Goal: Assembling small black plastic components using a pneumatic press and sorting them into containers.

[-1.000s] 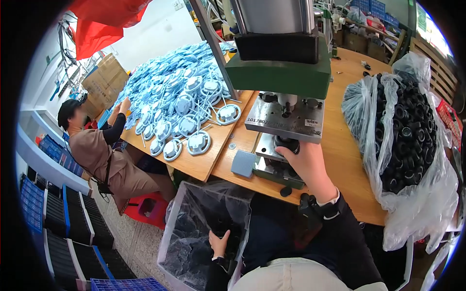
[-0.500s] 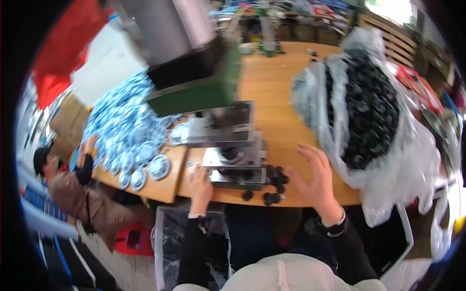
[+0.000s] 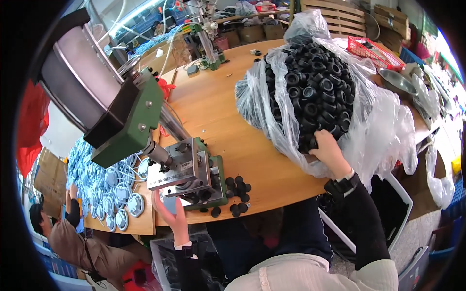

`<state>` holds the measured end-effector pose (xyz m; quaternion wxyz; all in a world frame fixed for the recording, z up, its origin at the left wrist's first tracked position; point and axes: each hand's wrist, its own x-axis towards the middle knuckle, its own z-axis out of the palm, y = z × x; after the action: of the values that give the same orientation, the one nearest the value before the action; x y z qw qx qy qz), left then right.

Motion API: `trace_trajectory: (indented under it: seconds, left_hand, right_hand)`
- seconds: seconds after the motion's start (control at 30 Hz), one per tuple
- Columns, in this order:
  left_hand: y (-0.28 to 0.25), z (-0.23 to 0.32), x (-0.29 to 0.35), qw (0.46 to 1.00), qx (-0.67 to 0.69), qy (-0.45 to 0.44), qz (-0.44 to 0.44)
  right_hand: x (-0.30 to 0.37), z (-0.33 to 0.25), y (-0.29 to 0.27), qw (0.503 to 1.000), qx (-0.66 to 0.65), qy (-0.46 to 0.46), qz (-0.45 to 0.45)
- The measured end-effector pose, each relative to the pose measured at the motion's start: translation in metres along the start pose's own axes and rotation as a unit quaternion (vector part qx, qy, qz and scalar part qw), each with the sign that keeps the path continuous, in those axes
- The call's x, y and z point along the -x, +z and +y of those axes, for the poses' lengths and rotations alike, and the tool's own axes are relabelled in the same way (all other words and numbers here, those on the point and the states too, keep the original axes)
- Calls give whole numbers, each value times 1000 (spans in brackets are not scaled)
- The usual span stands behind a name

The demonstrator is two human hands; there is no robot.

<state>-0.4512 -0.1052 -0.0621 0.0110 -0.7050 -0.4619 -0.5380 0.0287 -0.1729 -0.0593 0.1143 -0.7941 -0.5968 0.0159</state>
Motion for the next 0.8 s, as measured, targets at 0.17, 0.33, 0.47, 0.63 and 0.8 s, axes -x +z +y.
trace_trajectory:
  seconds: [0.17, 0.33, 0.47, 0.63, 0.8]
  left_hand:
    - [33, 59, -54, 910, 340, -229, 61]
    - [47, 43, -69, 960, 198, -184, 75]
    - [32, 48, -62, 997, -30, -59, 41]
    - [-4, 18, -7, 992, 31, -85, 85]
    - [-74, -17, 118, 963, -74, -253, 50]
  right_hand:
    - [28, -54, -49, 810, -576, -69, 89]
    - [52, -116, -64, 767, -620, -150, 61]
    - [56, -156, -58, 719, -665, -201, 2]
    - [43, -246, -23, 749, -625, -221, -9]
    - [16, -301, 3, 828, -493, -257, 66]
